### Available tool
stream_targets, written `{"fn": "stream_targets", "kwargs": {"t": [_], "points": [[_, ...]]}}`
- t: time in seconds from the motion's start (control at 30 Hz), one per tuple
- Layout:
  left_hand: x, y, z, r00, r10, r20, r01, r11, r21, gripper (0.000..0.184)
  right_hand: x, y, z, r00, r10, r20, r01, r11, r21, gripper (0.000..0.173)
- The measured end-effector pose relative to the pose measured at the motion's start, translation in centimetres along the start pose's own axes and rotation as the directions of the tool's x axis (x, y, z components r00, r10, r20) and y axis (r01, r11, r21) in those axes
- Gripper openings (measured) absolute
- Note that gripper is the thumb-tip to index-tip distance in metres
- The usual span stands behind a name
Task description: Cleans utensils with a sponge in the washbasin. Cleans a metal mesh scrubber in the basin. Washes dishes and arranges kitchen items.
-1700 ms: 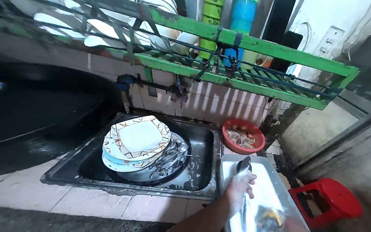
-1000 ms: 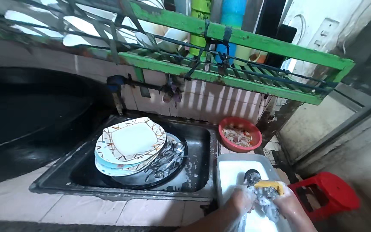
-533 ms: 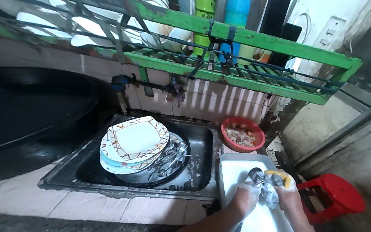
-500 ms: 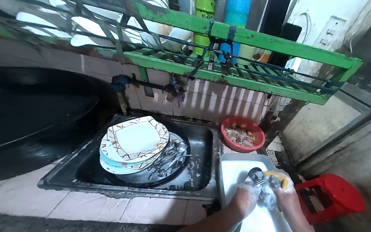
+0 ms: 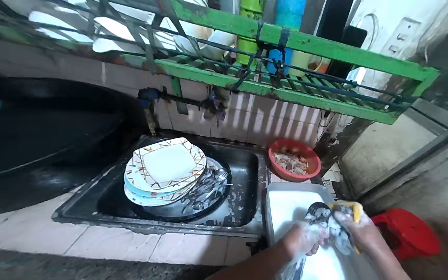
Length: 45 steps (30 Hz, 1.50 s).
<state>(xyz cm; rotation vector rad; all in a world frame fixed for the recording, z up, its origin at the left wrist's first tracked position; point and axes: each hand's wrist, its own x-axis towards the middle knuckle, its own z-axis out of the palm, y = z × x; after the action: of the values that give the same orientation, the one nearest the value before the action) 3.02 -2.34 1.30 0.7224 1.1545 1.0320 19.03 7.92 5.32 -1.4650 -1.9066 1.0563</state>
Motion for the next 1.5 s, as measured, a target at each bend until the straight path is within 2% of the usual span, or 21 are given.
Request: {"fn": "stream_targets", "kwargs": {"t": [0.07, 0.17, 0.23, 0.27, 0.33, 0.4, 0.5, 0.57, 0.6, 0.7, 0.77, 0.83, 0.93, 0.97, 1.03, 1.1, 1.17, 1.27, 1.37, 1.43, 1.5], "points": [[0.0, -0.1, -0.2, 1.000, 0.011, 0.028, -0.011, 1.000, 0.002, 0.026, -0.4, -0.2, -0.2, 0.997, -0.029, -0.071, 0.027, 0.999, -0.031, 0.050], [0.0, 0.0, -0.3, 1.000, -0.021, -0.011, 0.021, 1.000, -0.010, 0.027, 0.8, 0.9, -1.2, 0.943, -0.038, -0.332, 0.147, 0.939, 0.311, 0.041], [0.1, 0.0, -0.1, 0.999, -0.032, -0.028, 0.030, 0.999, -0.038, 0.025, 0.4, 1.2, -0.9, 0.946, 0.020, -0.323, 0.151, 0.854, 0.497, 0.034], [0.0, 0.1, 0.0, 0.999, -0.041, -0.029, 0.040, 0.999, -0.032, 0.025, -0.3, 1.1, 0.0, 0.959, 0.048, -0.278, 0.102, 0.861, 0.498, 0.034], [-0.3, 0.2, 0.2, 0.999, -0.035, -0.030, 0.035, 0.999, -0.002, 0.029, -2.3, 0.4, 3.0, 0.978, 0.120, -0.168, -0.051, 0.929, 0.366, 0.050], [-0.4, -0.1, 0.0, 0.999, -0.004, -0.040, 0.005, 1.000, 0.024, 0.028, -2.9, 0.5, 4.7, 0.982, 0.128, -0.137, -0.082, 0.950, 0.302, 0.063], [-0.3, -0.5, -0.6, 0.994, 0.079, -0.071, -0.083, 0.995, -0.058, 0.027, -1.8, 0.7, 2.3, 0.980, 0.115, -0.164, -0.059, 0.948, 0.313, 0.053], [0.2, -0.7, -1.2, 0.979, 0.180, -0.100, -0.196, 0.963, -0.186, 0.030, -1.1, 0.7, -0.5, 0.983, 0.180, -0.041, -0.170, 0.970, 0.172, 0.052], [0.4, -0.7, -1.3, 0.968, 0.226, -0.112, -0.246, 0.944, -0.221, 0.031, -1.2, 0.5, -1.3, 0.969, 0.233, 0.085, -0.236, 0.971, 0.029, 0.054], [-0.4, -0.1, -1.2, 0.971, 0.235, -0.036, -0.237, 0.955, -0.180, 0.033, -2.2, -0.2, 0.2, 0.830, 0.397, 0.392, -0.237, 0.887, -0.397, 0.058], [-0.7, -0.2, -0.9, 0.981, 0.180, 0.065, -0.175, 0.981, -0.078, 0.032, -3.3, -0.2, 2.5, 0.764, 0.425, 0.486, -0.182, 0.863, -0.471, 0.057], [-0.5, -0.2, -1.0, 0.983, 0.164, 0.083, -0.160, 0.985, -0.056, 0.028, -4.5, 1.2, 4.0, 0.723, 0.380, 0.578, -0.113, 0.889, -0.443, 0.057], [0.5, -0.2, -1.5, 0.979, 0.189, -0.075, -0.203, 0.937, -0.285, 0.024, -5.4, 3.4, 3.6, 0.665, 0.331, 0.669, 0.045, 0.877, -0.478, 0.059], [0.9, -0.3, -1.8, 0.976, 0.178, -0.122, -0.211, 0.913, -0.350, 0.023, -5.4, 3.8, 2.7, 0.700, 0.310, 0.644, 0.060, 0.873, -0.485, 0.058], [1.2, -0.3, -2.0, 0.982, 0.116, -0.150, -0.164, 0.916, -0.365, 0.019, -5.3, 3.1, 0.5, 0.853, 0.235, 0.466, -0.015, 0.903, -0.429, 0.058], [1.1, -0.5, -1.7, 0.995, 0.057, -0.080, -0.075, 0.965, -0.253, 0.017, -5.0, 1.4, -0.7, 0.962, 0.069, 0.265, -0.017, 0.981, -0.196, 0.052], [0.6, -0.8, -1.1, 0.999, 0.020, 0.030, -0.017, 0.995, -0.102, 0.016, -4.4, -0.3, -0.7, 0.967, -0.118, 0.226, 0.138, 0.988, -0.074, 0.052], [-0.1, -0.8, -1.1, 0.992, -0.027, 0.122, 0.022, 0.999, 0.048, 0.024, -4.3, -1.9, 1.1, 0.885, -0.378, 0.270, 0.428, 0.890, -0.157, 0.034], [0.1, -0.8, -1.4, 0.994, -0.050, 0.097, 0.053, 0.998, -0.033, 0.018, -3.2, -1.2, 1.2, 0.937, -0.333, 0.106, 0.349, 0.909, -0.228, 0.031], [0.3, -0.8, -1.4, 0.995, -0.065, 0.079, 0.080, 0.975, -0.205, 0.019, -1.9, 0.3, 0.0, 0.980, -0.169, -0.103, 0.165, 0.985, -0.047, 0.041], [0.2, -0.7, -1.5, 0.996, -0.064, 0.063, 0.080, 0.950, -0.302, 0.018, -1.3, 1.0, -1.2, 0.980, -0.014, -0.199, 0.057, 0.975, 0.214, 0.058]]}}
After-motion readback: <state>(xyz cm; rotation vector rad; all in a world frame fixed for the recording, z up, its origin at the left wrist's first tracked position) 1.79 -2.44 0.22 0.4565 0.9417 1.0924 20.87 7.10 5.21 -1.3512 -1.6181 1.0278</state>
